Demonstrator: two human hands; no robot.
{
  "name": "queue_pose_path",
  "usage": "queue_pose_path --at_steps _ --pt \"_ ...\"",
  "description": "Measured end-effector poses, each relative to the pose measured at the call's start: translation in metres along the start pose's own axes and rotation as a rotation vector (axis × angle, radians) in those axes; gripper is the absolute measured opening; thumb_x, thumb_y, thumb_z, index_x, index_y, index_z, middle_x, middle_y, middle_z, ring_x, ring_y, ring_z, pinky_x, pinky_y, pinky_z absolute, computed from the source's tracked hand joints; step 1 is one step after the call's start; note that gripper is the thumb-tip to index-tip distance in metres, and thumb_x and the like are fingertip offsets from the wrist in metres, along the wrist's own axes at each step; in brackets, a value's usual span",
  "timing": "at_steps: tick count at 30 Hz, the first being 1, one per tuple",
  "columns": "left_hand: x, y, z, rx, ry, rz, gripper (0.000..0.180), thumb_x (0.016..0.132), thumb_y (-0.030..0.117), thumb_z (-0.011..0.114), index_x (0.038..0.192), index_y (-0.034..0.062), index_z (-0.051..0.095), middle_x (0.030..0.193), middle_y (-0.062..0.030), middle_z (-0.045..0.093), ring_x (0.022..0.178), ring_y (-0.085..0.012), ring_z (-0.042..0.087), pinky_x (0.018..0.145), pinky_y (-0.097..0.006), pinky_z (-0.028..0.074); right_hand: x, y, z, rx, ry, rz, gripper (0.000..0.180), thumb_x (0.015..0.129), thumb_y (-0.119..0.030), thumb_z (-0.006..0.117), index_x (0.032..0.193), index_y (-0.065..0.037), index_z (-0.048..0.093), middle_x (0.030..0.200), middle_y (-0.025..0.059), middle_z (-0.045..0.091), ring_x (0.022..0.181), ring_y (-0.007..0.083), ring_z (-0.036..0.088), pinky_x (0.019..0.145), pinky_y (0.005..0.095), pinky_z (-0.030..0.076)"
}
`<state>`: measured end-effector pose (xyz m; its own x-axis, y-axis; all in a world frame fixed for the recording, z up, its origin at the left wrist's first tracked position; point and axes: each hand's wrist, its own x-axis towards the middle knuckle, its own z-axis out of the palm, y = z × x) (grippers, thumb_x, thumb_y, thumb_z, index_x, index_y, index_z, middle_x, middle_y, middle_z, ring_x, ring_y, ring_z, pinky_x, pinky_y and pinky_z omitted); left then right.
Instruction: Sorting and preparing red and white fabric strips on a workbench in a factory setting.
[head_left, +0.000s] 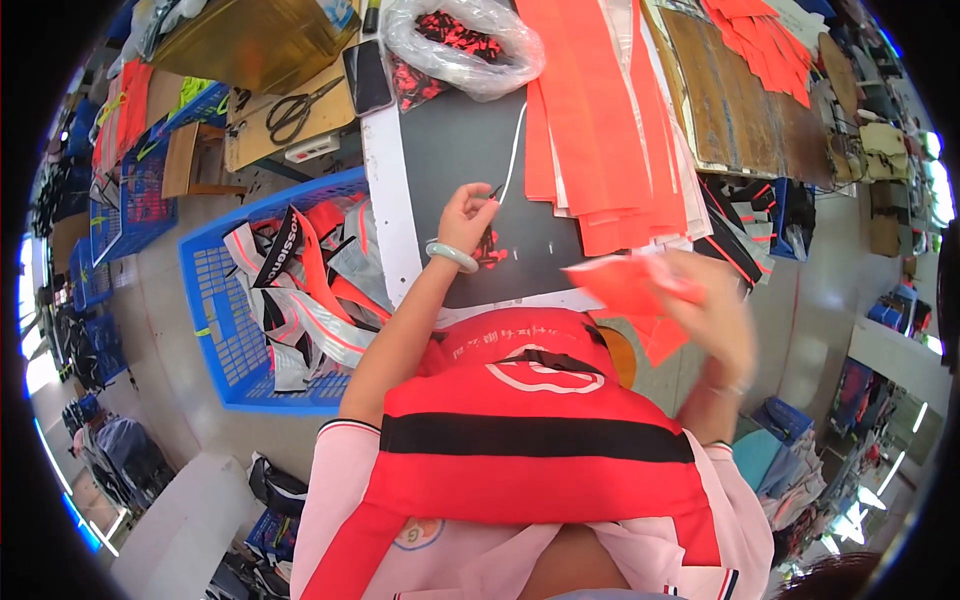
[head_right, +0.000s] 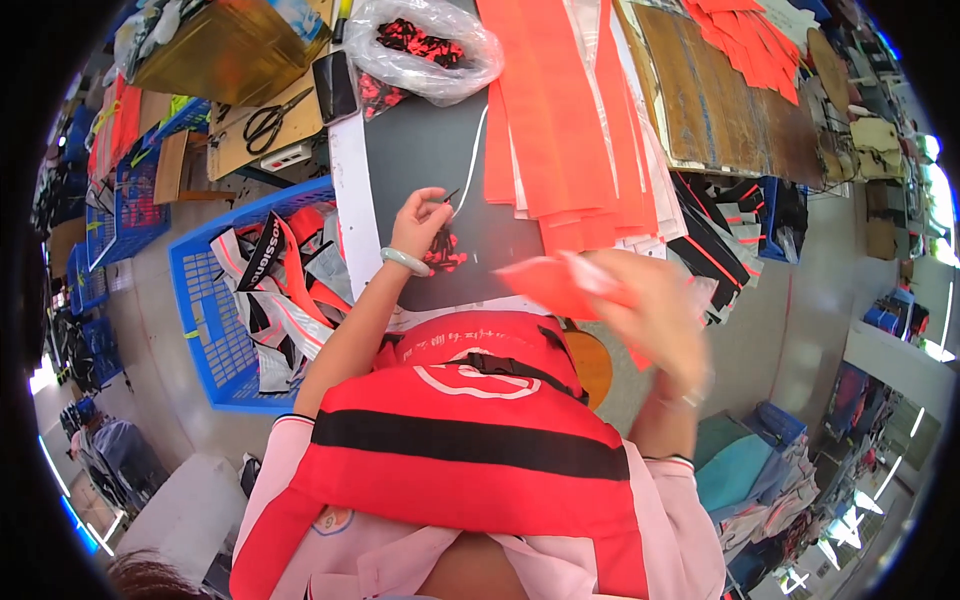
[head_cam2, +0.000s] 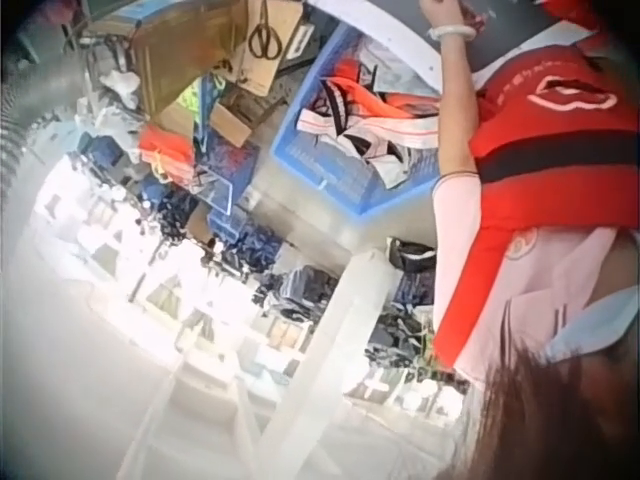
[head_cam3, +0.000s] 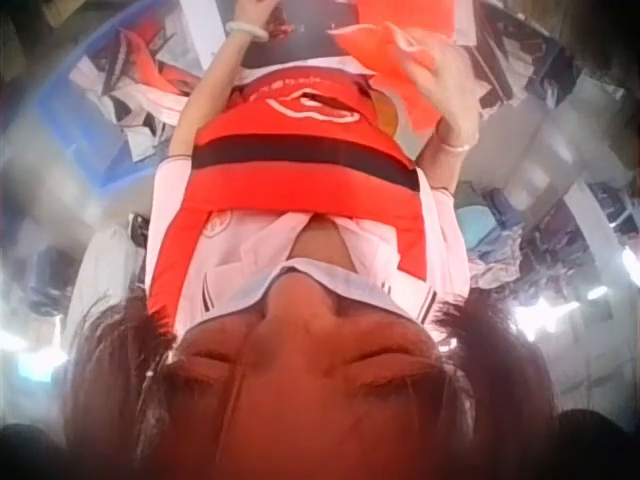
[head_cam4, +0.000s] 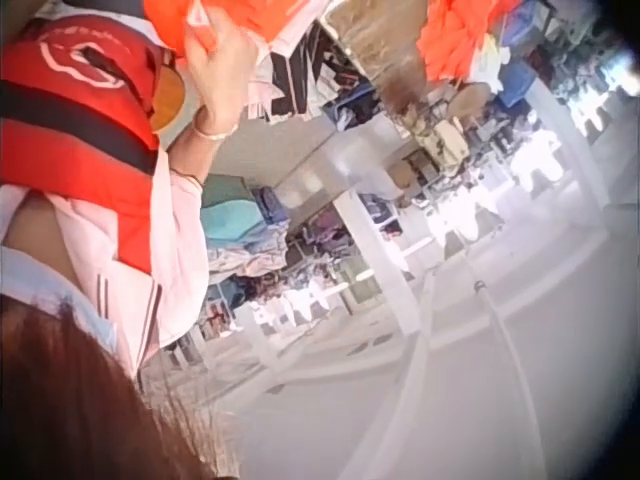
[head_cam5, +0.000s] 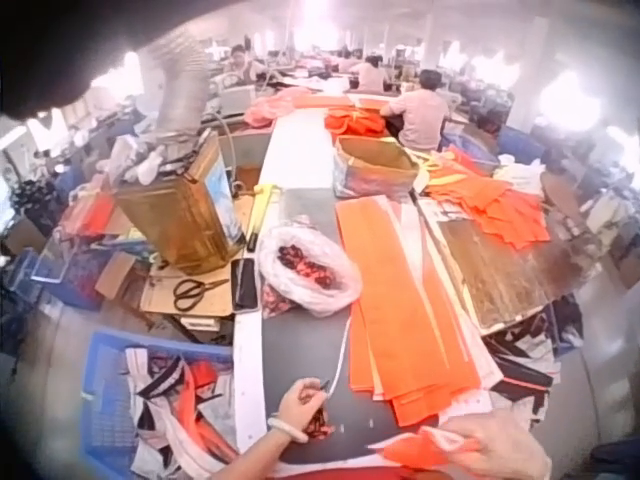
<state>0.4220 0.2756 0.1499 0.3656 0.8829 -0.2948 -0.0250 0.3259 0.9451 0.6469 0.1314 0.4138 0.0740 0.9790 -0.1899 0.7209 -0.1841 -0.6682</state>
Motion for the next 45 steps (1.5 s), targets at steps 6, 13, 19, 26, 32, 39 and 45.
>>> queue_pose_path --at_steps 6,13,19,26,32,39,45 --pt "-0.004 0.023 -0.008 -0.136 -0.131 -0.28 0.023 0.093 0.017 0.062 0.109 0.0023 0.066 0.087 -0.0043 0.065 0.073 -0.0086 0.061 0.066 -0.022 0.051 0.053 0.066 0.156 0.28 -0.181 0.137 0.037 0.088 -0.031 0.061 0.116 -0.007 0.063 0.105 0.018 0.066 0.094 0.0357 0.063 0.082 0.0385 0.049" --pt "-0.008 0.028 -0.018 -0.288 -0.278 -0.366 0.032 0.096 0.012 0.055 0.124 -0.002 0.057 0.095 -0.0071 0.067 0.071 -0.0068 0.059 0.062 -0.02 0.048 0.065 0.069 0.16 0.357 -0.243 0.204 0.041 0.088 -0.029 0.057 0.123 -0.006 0.059 0.11 0.0185 0.065 0.1 0.0343 0.062 0.086 0.0381 0.048" --pt "0.001 0.015 -0.007 -0.173 -0.265 -0.336 0.027 0.095 0.016 0.056 0.115 -0.0009 0.063 0.082 -0.003 0.064 0.057 -0.0029 0.045 0.051 -0.018 0.036 0.067 0.088 0.164 0.474 -0.227 0.206 0.043 0.088 -0.026 0.059 0.123 -0.002 0.058 0.113 0.0195 0.064 0.105 0.0329 0.061 0.09 0.0366 0.047" --pt "0.021 -0.004 0.002 0.01 -0.145 -0.396 0.023 0.096 0.016 0.055 0.108 -0.0011 0.065 0.069 0.0019 0.058 0.051 -0.0022 0.038 0.045 -0.019 0.028 0.076 0.095 0.164 0.478 -0.2 0.22 0.043 0.088 -0.024 0.06 0.124 -0.001 0.058 0.114 0.0172 0.065 0.107 0.0293 0.062 0.092 0.0336 0.047" --pt "0.009 0.031 -0.008 -0.505 -0.578 -0.618 0.034 0.099 0.023 0.051 0.121 -0.0032 0.054 0.074 0.0004 0.057 0.046 -0.0029 0.035 0.041 -0.02 0.027 0.085 0.085 0.154 0.959 -0.237 0.182 0.04 0.086 -0.02 0.064 0.121 -0.001 0.059 0.109 0.0099 0.066 0.102 0.0164 0.061 0.089 0.0299 0.047" --pt "0.002 0.059 -0.007 -0.274 -0.502 -0.644 0.022 0.095 0.015 0.057 0.111 0.0009 0.057 0.076 -0.0014 0.059 0.053 -0.0045 0.048 0.046 -0.018 0.033 0.085 0.082 0.14 0.773 -0.467 0.21 0.035 0.086 -0.017 0.066 0.117 0.0 0.06 0.105 0.0062 0.065 0.092 0.0107 0.059 0.082 0.0274 0.049" --pt "-0.02 0.05 -0.014 -0.562 -0.66 -0.627 0.015 0.093 0.012 0.059 0.106 0.0026 0.058 0.077 -0.0039 0.061 0.059 -0.0059 0.051 0.05 -0.019 0.036 0.064 0.069 0.123 0.936 -0.444 0.208 0.027 0.085 -0.019 0.07 0.103 -0.001 0.061 0.091 -0.0003 0.062 0.085 0.0063 0.055 0.075 0.0236 0.046"
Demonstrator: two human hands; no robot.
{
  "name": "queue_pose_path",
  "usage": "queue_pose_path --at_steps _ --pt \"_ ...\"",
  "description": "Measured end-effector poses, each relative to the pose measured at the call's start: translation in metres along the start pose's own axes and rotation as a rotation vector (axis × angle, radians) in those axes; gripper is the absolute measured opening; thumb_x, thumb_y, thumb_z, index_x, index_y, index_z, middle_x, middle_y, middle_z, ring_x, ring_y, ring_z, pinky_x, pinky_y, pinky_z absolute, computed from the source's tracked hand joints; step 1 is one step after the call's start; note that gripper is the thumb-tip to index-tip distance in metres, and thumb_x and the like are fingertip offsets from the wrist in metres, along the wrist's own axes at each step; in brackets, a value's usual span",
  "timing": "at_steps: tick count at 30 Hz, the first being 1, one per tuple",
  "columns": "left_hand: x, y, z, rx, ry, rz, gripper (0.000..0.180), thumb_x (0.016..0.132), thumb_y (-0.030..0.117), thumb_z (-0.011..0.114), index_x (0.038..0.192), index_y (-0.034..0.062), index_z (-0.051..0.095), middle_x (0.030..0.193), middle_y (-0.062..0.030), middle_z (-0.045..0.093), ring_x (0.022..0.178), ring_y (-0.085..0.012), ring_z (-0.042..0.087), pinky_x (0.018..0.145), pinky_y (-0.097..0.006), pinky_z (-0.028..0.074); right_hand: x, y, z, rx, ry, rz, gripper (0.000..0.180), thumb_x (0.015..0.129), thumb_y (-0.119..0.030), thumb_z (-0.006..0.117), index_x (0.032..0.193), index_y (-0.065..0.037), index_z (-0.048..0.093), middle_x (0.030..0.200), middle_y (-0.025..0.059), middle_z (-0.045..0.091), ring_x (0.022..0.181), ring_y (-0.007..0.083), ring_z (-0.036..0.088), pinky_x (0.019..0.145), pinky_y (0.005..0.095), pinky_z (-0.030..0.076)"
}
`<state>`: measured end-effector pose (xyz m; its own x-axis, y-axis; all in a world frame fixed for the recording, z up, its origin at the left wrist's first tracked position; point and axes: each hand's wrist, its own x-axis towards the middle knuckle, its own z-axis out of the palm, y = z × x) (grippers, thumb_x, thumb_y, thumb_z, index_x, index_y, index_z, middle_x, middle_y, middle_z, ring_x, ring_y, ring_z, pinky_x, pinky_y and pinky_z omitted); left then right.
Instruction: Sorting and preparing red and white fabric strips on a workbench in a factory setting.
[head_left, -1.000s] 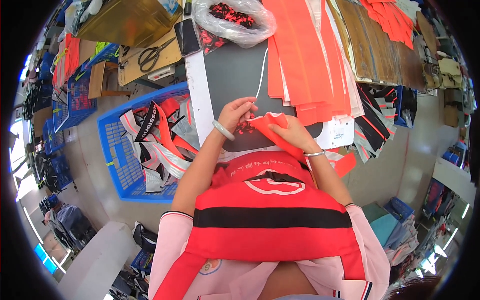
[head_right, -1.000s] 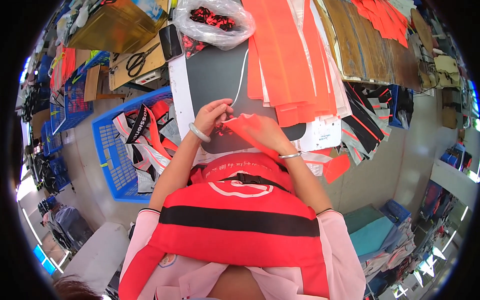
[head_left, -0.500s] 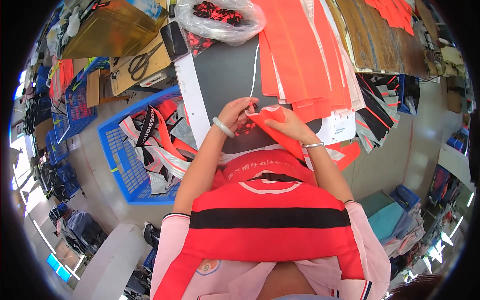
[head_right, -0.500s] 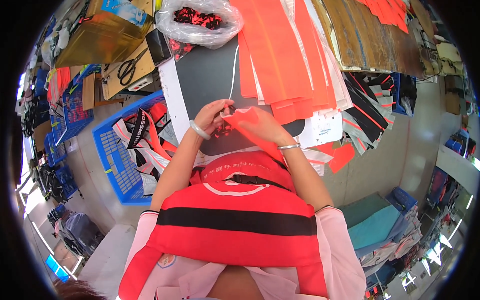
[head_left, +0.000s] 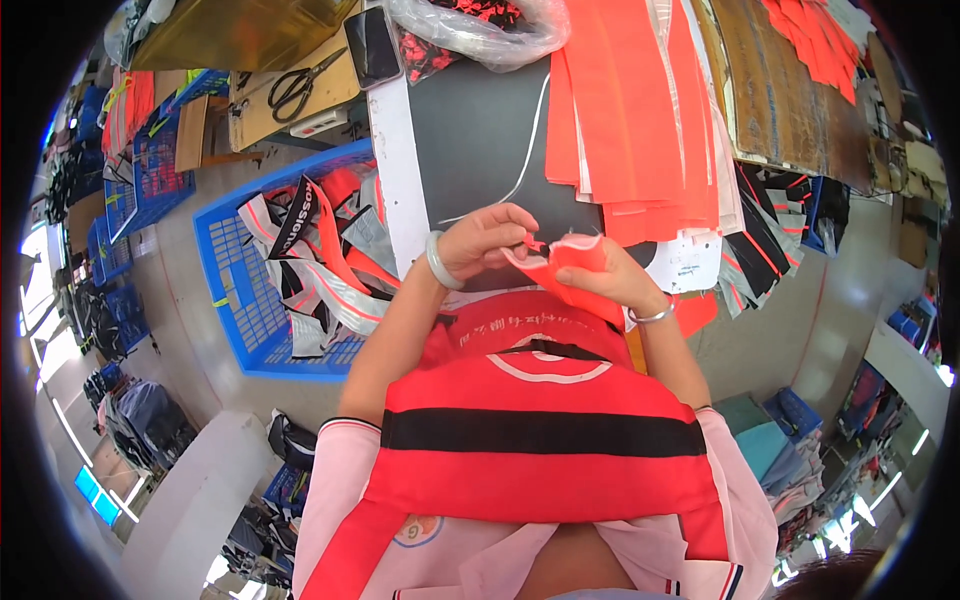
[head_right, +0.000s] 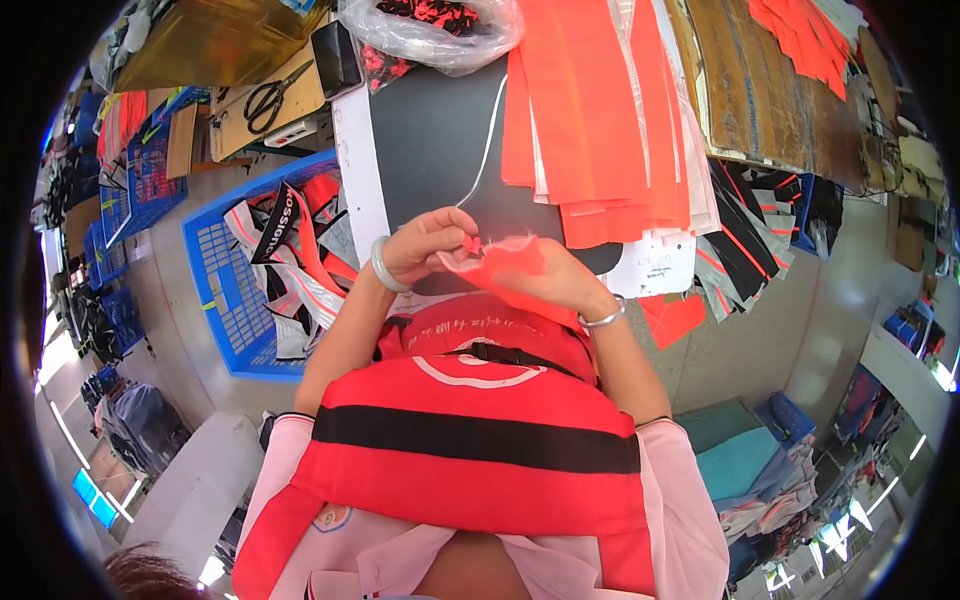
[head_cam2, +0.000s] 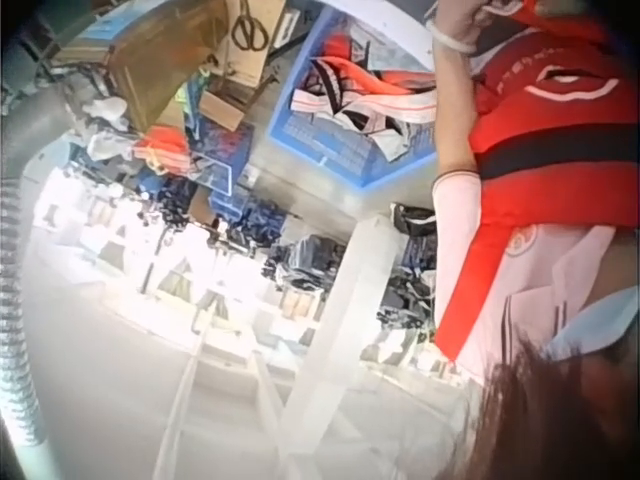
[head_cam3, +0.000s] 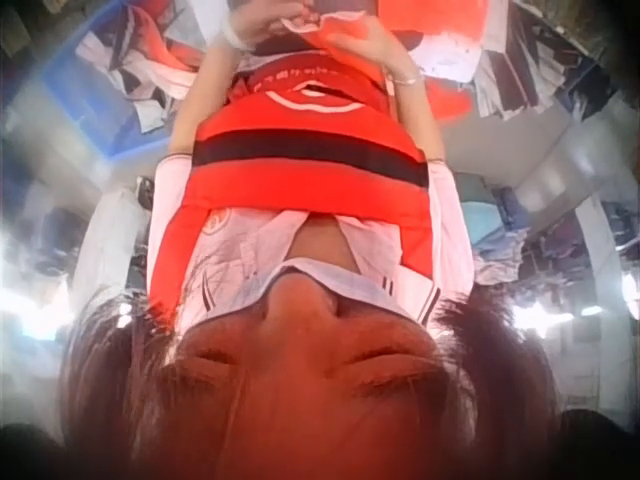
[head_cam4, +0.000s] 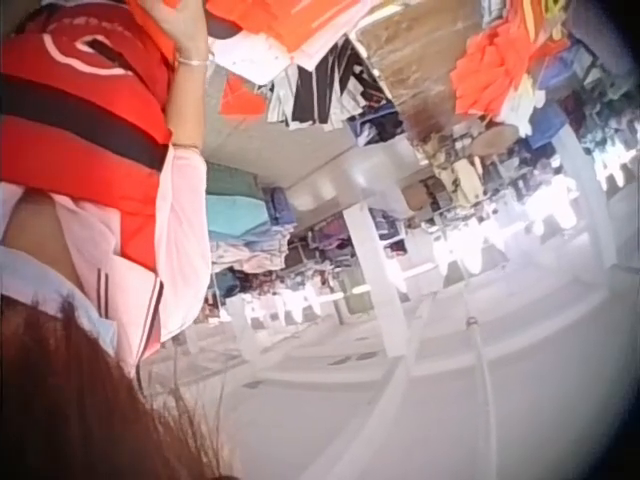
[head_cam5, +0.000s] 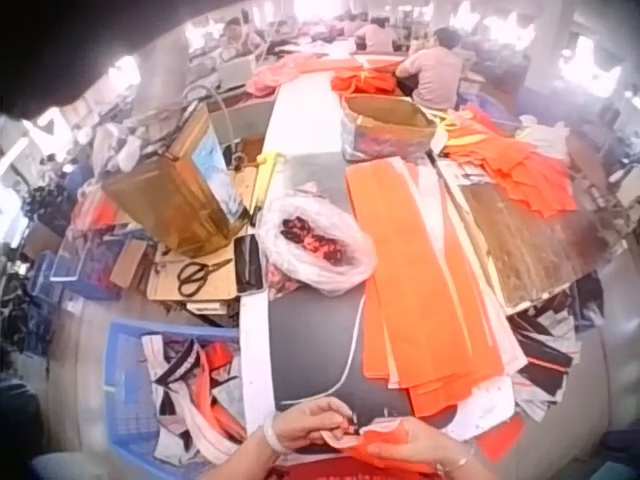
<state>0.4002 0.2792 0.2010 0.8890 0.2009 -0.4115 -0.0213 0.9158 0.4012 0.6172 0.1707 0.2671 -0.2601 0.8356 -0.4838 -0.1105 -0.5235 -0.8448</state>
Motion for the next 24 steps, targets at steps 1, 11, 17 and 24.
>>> queue_pose_path --at_steps 1,11,17,24 --pt "0.001 -0.008 0.005 0.016 0.027 0.053 0.015 0.093 0.01 0.058 0.107 0.0047 0.058 0.074 -0.0034 0.059 0.053 -0.004 0.042 0.046 -0.018 0.029 -0.005 -0.003 0.001 0.029 -0.015 -0.018 0.026 0.085 -0.019 0.07 0.101 -0.001 0.06 0.09 -0.0006 0.061 0.084 0.0064 0.055 0.075 0.0234 0.045" --pt "-0.024 0.004 0.093 0.108 -0.067 0.204 0.022 0.092 0.003 0.054 0.113 0.0045 0.048 0.083 -0.0012 0.056 0.075 -0.006 0.053 0.065 -0.02 0.042 -0.049 -0.023 -0.008 0.06 -0.062 -0.178 0.021 0.083 -0.012 0.07 0.097 0.001 0.061 0.093 0.0045 0.061 0.086 0.012 0.055 0.079 0.0267 0.045" --pt "-0.013 0.007 0.091 0.511 -0.047 0.241 0.022 0.092 -0.002 0.051 0.112 0.0028 0.046 0.088 -0.0003 0.055 0.083 -0.0051 0.055 0.075 -0.022 0.045 -0.045 -0.05 0.011 -0.377 -0.219 -0.306 0.018 0.082 -0.009 0.068 0.093 0.003 0.061 0.087 0.0062 0.061 0.079 0.0142 0.056 0.074 0.0272 0.046" --pt "-0.037 0.017 0.106 0.509 0.064 0.318 0.02 0.093 -0.001 0.05 0.113 0.0031 0.046 0.089 -0.0011 0.053 0.081 -0.0067 0.055 0.078 -0.022 0.046 -0.05 -0.039 -0.003 -0.147 -0.044 -0.29 0.019 0.079 -0.01 0.069 0.089 0.004 0.061 0.09 0.0103 0.063 0.081 0.0169 0.06 0.075 0.0291 0.048"
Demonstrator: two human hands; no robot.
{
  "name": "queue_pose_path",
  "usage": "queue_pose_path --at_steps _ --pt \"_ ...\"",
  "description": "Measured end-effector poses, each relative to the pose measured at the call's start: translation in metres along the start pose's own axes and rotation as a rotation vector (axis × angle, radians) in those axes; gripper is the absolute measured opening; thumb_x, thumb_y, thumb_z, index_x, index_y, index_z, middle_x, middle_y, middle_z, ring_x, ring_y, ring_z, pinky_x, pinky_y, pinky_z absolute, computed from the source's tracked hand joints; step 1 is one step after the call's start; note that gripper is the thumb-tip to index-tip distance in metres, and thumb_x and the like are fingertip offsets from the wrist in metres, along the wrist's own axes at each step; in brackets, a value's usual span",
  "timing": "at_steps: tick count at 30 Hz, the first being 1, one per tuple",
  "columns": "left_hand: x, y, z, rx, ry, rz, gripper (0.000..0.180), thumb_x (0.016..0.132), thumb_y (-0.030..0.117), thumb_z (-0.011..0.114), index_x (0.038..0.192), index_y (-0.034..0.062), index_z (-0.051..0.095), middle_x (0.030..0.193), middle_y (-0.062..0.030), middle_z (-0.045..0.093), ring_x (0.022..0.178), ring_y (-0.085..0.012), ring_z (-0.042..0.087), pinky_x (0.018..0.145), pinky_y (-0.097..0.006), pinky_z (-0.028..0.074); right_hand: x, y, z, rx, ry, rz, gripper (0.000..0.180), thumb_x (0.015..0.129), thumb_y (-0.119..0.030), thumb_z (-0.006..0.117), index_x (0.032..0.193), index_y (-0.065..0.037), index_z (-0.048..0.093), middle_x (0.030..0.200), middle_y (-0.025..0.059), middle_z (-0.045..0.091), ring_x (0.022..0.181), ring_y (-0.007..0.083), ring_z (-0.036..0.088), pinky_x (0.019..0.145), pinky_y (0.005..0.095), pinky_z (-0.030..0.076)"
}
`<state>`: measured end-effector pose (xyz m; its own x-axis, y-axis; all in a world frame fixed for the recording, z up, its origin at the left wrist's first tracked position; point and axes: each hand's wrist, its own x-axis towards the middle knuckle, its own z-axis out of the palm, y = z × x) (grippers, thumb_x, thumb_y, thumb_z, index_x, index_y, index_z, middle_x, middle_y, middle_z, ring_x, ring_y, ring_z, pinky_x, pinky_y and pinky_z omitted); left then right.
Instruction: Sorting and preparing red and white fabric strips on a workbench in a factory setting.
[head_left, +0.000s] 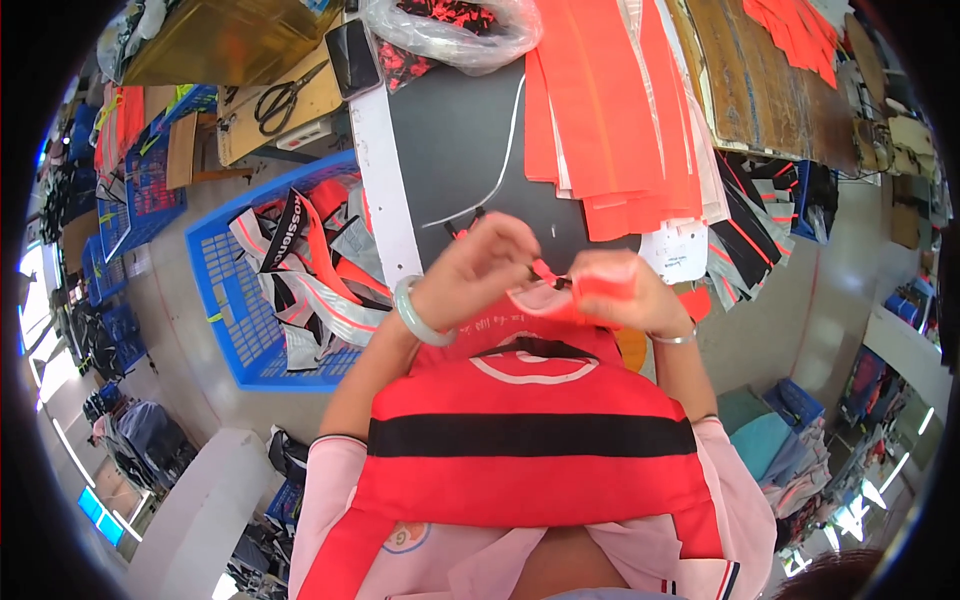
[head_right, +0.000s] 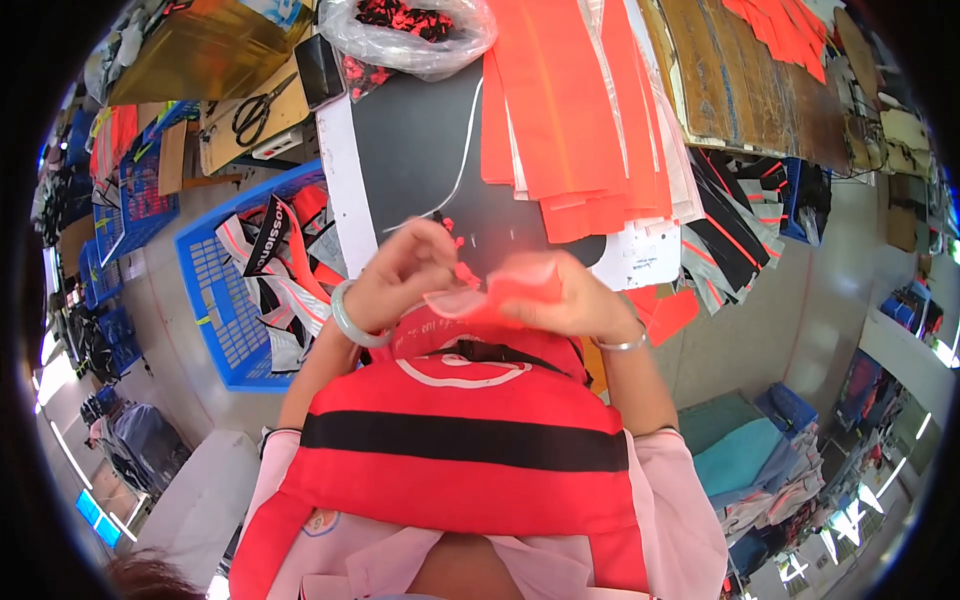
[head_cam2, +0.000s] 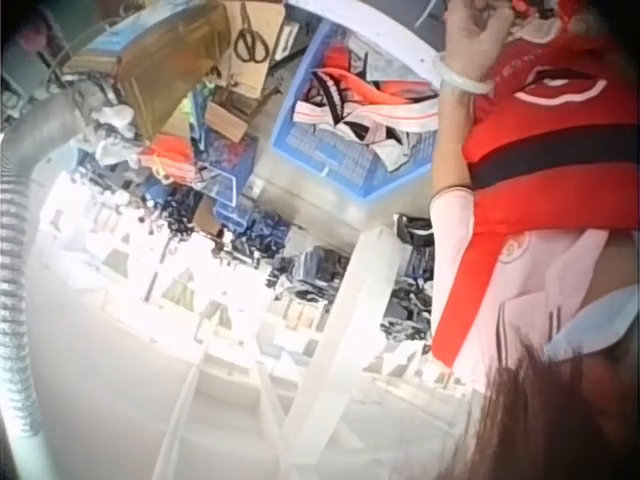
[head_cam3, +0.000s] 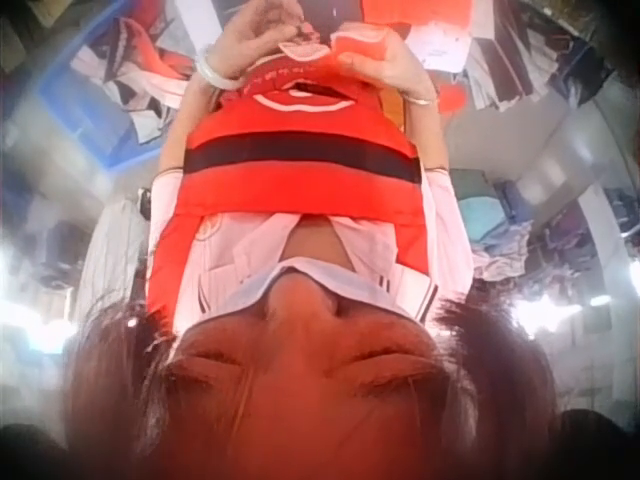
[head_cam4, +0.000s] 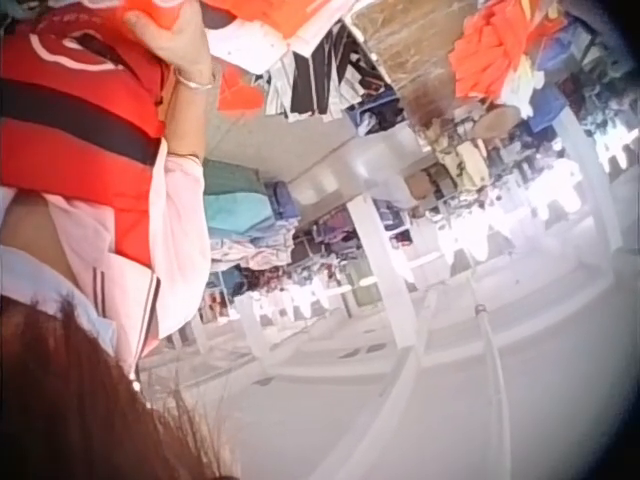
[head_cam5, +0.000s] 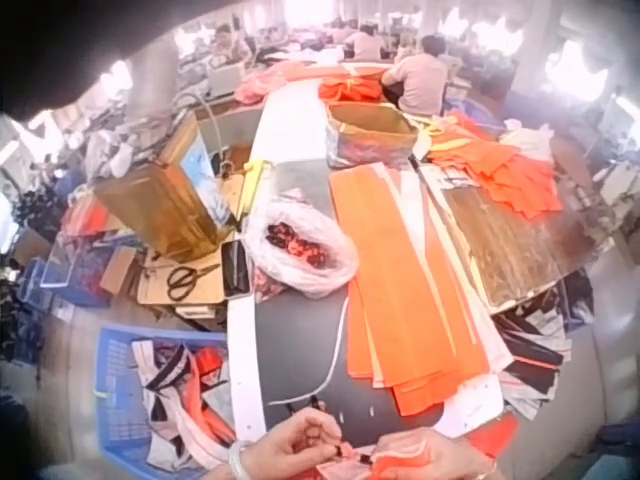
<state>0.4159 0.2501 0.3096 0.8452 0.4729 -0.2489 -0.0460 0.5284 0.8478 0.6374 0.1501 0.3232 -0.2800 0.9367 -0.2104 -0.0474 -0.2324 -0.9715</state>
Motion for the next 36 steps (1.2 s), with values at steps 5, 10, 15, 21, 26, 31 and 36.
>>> queue_pose_path --at_steps 5,10,15,21,26,31,36 --pt "-0.01 0.006 0.022 -0.037 -0.084 0.076 0.023 0.091 -0.004 0.05 0.112 0.0034 0.046 0.088 0.0011 0.051 0.084 -0.0065 0.054 0.079 -0.022 0.044 -0.004 0.007 -0.011 0.204 0.087 0.104 0.017 0.086 -0.01 0.067 0.097 0.002 0.063 0.088 0.0063 0.063 0.081 0.0128 0.06 0.073 0.0274 0.048" --pt "-0.008 0.009 -0.001 -0.072 -0.017 0.026 0.027 0.089 -0.005 0.053 0.114 0.0047 0.045 0.087 0.0018 0.051 0.082 -0.0041 0.053 0.077 -0.021 0.043 -0.005 -0.001 -0.005 -0.011 -0.089 -0.049 0.02 0.086 -0.013 0.068 0.097 0.003 0.062 0.087 0.0075 0.062 0.077 0.0154 0.057 0.071 0.0284 0.046" --pt "-0.005 0.013 0.013 0.053 0.103 0.011 0.031 0.088 -0.005 0.054 0.117 0.0028 0.046 0.084 0.001 0.054 0.08 -0.0048 0.055 0.072 -0.021 0.045 -0.002 -0.001 0.005 0.074 0.094 -0.04 0.025 0.085 -0.016 0.069 0.098 0.004 0.063 0.107 0.0119 0.064 0.094 0.0195 0.06 0.085 0.0303 0.046" --pt "-0.003 0.006 0.014 0.606 0.331 0.286 0.029 0.086 -0.004 0.056 0.114 0.004 0.054 0.087 -0.009 0.065 0.077 -0.0172 0.067 0.066 -0.031 0.052 -0.011 0.004 -0.007 0.072 0.158 0.124 0.028 0.087 -0.011 0.067 0.11 0.002 0.062 0.114 0.0094 0.064 0.105 0.0164 0.059 0.093 0.0299 0.045" --pt "-0.007 0.009 0.013 1.049 0.254 0.417 0.031 0.086 -0.003 0.059 0.116 0.0034 0.054 0.09 -0.0109 0.068 0.08 -0.0222 0.069 0.069 -0.028 0.053 0.001 -0.006 0.021 -0.065 0.136 0.022 0.029 0.086 -0.005 0.065 0.115 0.001 0.06 0.104 0.0079 0.067 0.104 0.014 0.06 0.091 0.0281 0.046" --pt "-0.01 0.016 0.016 1.138 0.145 0.36 0.034 0.084 0.0 0.063 0.116 0.0053 0.055 0.087 -0.0112 0.066 0.073 -0.0283 0.065 0.064 -0.034 0.051 0.007 -0.007 0.033 -0.093 0.319 0.026 0.03 0.086 -0.008 0.065 0.115 -0.001 0.061 0.105 0.0091 0.069 0.099 0.0167 0.065 0.087 0.0287 0.049" --pt "-0.013 0.012 0.017 1.157 0.109 0.403 0.032 0.083 -0.002 0.063 0.114 0.0047 0.056 0.088 -0.0116 0.065 0.073 -0.0291 0.063 0.064 -0.036 0.05 0.01 -0.012 0.037 -0.392 0.301 -0.008 0.027 0.081 -0.005 0.065 0.108 -0.006 0.065 0.091 0.0095 0.069 0.084 0.0247 0.069 0.076 0.0296 0.052"
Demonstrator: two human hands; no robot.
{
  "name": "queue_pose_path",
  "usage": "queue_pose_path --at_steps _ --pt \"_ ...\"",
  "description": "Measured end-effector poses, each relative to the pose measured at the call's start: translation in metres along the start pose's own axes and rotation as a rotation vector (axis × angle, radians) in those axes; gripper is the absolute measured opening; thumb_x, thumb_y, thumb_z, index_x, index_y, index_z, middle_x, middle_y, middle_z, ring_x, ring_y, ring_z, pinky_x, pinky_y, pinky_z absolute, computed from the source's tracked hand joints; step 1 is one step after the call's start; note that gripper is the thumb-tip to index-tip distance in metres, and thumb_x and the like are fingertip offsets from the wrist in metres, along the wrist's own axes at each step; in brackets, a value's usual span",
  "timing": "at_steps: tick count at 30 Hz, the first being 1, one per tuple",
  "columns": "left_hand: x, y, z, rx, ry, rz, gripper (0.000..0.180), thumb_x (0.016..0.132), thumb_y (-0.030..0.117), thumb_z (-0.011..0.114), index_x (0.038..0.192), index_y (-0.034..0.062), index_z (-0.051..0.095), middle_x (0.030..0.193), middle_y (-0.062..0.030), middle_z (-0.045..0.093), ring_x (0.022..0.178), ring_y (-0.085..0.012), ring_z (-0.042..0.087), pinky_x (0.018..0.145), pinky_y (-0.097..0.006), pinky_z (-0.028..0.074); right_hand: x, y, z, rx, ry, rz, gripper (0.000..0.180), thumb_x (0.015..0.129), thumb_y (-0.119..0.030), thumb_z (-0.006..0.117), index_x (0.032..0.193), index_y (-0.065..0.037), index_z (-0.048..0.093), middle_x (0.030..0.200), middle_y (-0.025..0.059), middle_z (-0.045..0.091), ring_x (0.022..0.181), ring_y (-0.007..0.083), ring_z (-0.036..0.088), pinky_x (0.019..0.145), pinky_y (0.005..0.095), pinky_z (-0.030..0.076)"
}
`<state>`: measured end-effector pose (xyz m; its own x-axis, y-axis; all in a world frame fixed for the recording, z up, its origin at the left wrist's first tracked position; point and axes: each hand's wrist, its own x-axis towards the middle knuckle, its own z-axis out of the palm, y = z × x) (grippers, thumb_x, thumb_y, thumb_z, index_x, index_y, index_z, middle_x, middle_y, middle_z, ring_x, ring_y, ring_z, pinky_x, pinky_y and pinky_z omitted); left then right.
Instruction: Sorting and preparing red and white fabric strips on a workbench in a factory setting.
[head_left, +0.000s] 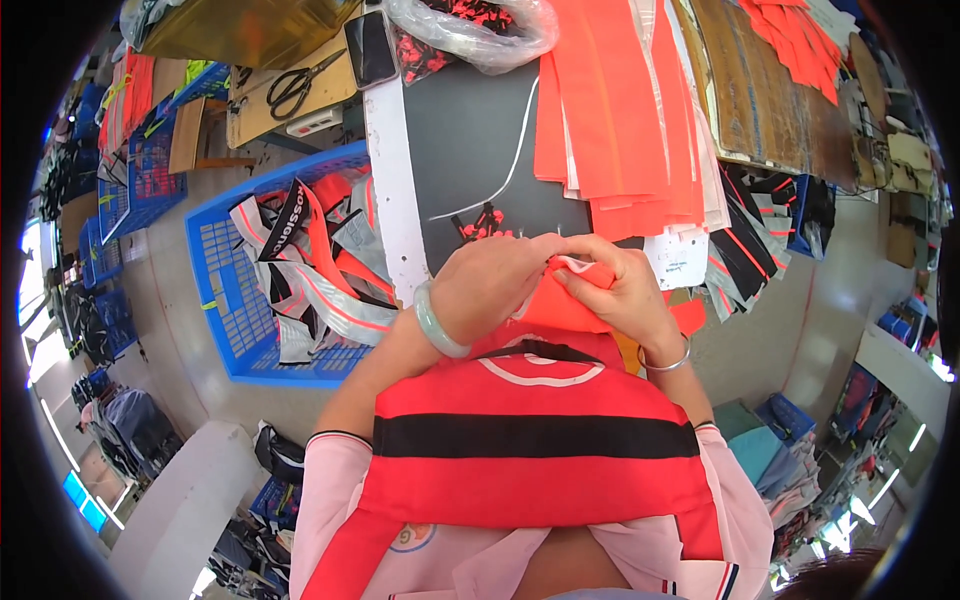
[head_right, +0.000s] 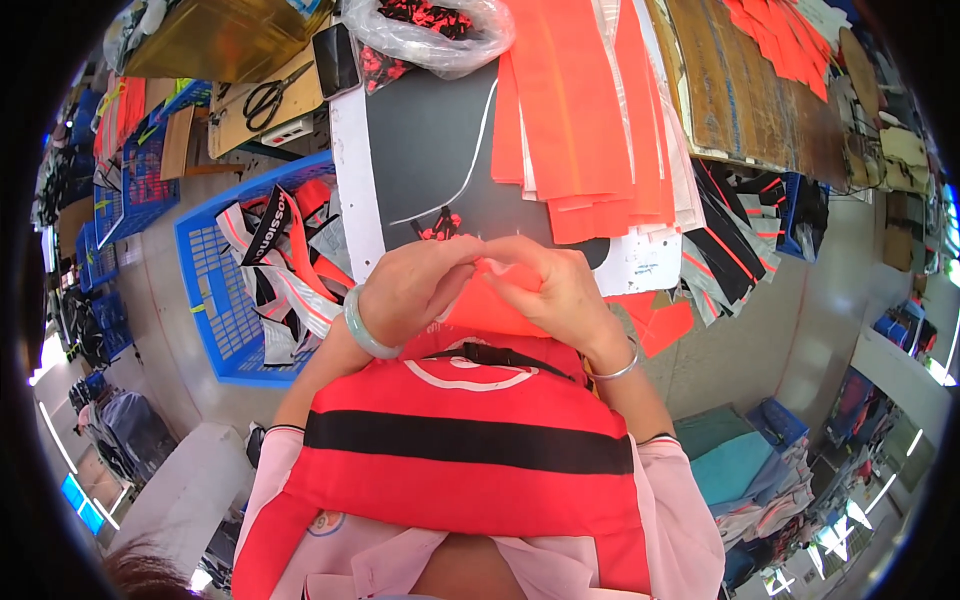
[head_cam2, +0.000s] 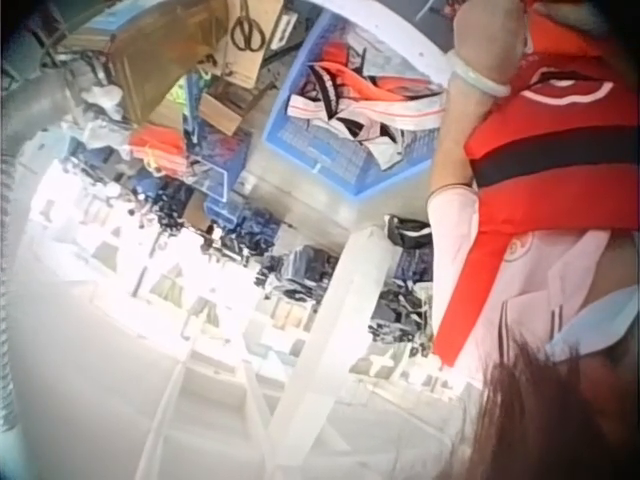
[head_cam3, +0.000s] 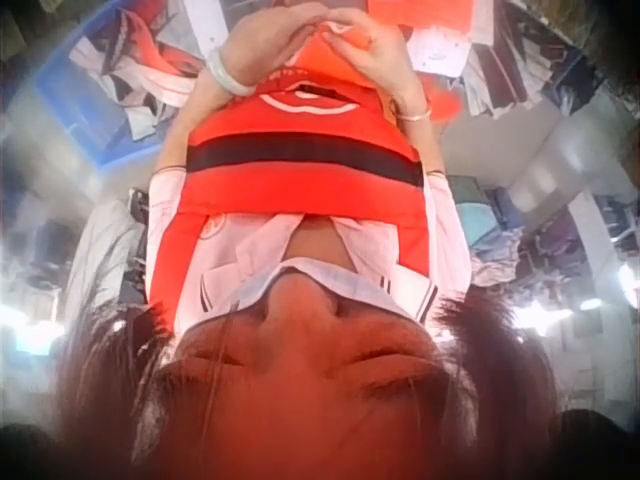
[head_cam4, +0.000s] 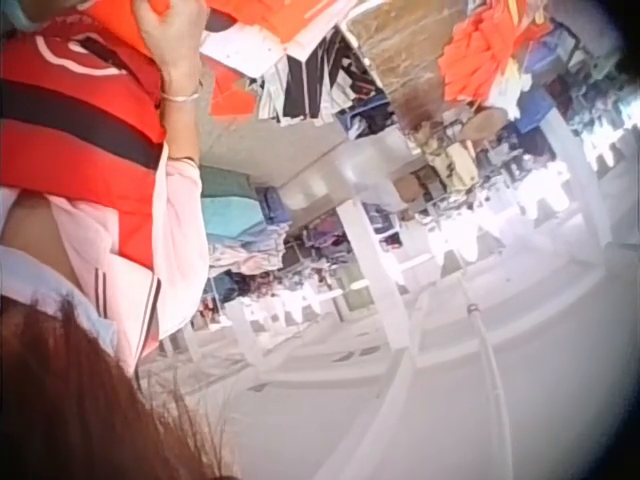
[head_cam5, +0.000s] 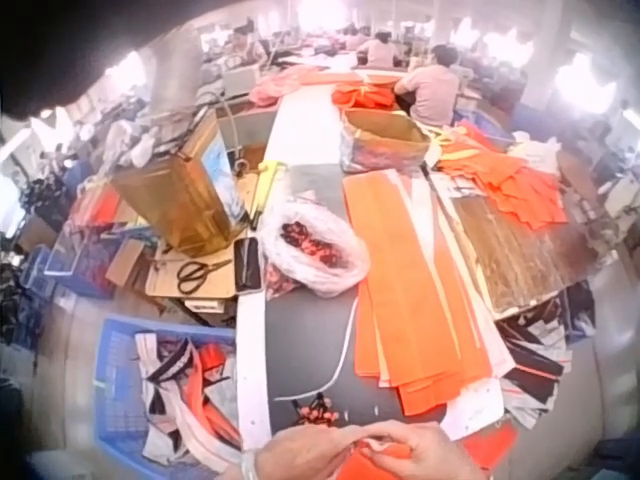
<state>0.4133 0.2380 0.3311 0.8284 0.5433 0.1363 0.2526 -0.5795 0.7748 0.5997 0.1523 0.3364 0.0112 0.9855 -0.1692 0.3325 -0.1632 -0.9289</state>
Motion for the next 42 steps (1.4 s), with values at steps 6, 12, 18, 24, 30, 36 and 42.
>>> queue_pose_path --at_steps 6,12,18,24,30,36,42 --pt "-0.005 -0.005 0.005 -0.032 0.095 0.078 0.032 0.081 -0.002 0.066 0.111 0.0033 0.058 0.087 -0.0123 0.065 0.071 -0.0296 0.062 0.064 -0.035 0.051 0.004 -0.004 0.002 -0.133 0.012 -0.027 0.021 0.079 -0.006 0.065 0.1 -0.006 0.065 0.09 0.0083 0.068 0.076 0.0257 0.068 0.07 0.0334 0.052" --pt "-0.006 -0.006 0.009 -0.046 0.213 0.048 0.021 0.076 -0.003 0.069 0.095 0.0008 0.06 0.076 -0.0118 0.061 0.064 -0.0263 0.06 0.054 -0.033 0.047 0.004 0.005 0.001 -0.072 0.008 -0.093 0.023 0.078 -0.005 0.065 0.1 -0.004 0.065 0.09 0.0084 0.069 0.079 0.0251 0.068 0.07 0.0334 0.052" --pt "-0.005 -0.003 0.01 -0.108 0.236 0.038 0.017 0.075 -0.005 0.067 0.089 0.0004 0.059 0.074 -0.0123 0.059 0.062 -0.0275 0.059 0.054 -0.035 0.047 0.009 0.008 0.006 0.024 -0.023 -0.089 0.022 0.079 0.001 0.066 0.1 0.0 0.064 0.093 0.0107 0.069 0.081 0.0184 0.067 0.073 0.0284 0.051" --pt "-0.003 -0.003 0.01 -0.069 0.26 0.076 0.017 0.074 -0.005 0.067 0.089 0.001 0.059 0.072 -0.0122 0.058 0.062 -0.0286 0.058 0.055 -0.036 0.047 0.006 0.019 0.007 -0.212 -0.008 -0.184 0.024 0.078 -0.011 0.069 0.102 -0.008 0.067 0.081 0.0094 0.068 0.066 0.0258 0.062 0.06 0.0344 0.048" --pt "-0.002 0.0 0.005 -0.029 0.232 0.078 0.017 0.075 -0.003 0.067 0.089 0.0019 0.06 0.071 -0.0112 0.056 0.061 -0.0286 0.057 0.055 -0.037 0.046 0.006 0.014 0.009 -0.251 0.073 -0.269 0.018 0.077 -0.009 0.069 0.095 -0.006 0.068 0.074 0.0085 0.067 0.06 0.026 0.059 0.057 0.0341 0.046" --pt "-0.008 -0.012 0.013 0.112 0.08 0.017 0.012 0.077 0.003 0.065 0.085 0.003 0.057 0.071 -0.0109 0.054 0.065 -0.0304 0.057 0.059 -0.039 0.047 0.0 0.01 0.006 -0.211 0.114 -0.291 0.017 0.079 -0.003 0.068 0.097 -0.002 0.068 0.085 0.0092 0.07 0.064 0.0226 0.061 0.061 0.0314 0.046" --pt "-0.014 -0.06 0.055 0.085 0.123 -0.074 0.01 0.077 0.005 0.062 0.086 0.0065 0.058 0.077 -0.009 0.056 0.072 -0.0289 0.06 0.064 -0.038 0.049 0.006 0.011 0.01 -0.183 0.07 -0.259 0.019 0.081 -0.003 0.067 0.1 -0.003 0.069 0.091 0.0092 0.072 0.07 0.0212 0.065 0.063 0.0294 0.047"
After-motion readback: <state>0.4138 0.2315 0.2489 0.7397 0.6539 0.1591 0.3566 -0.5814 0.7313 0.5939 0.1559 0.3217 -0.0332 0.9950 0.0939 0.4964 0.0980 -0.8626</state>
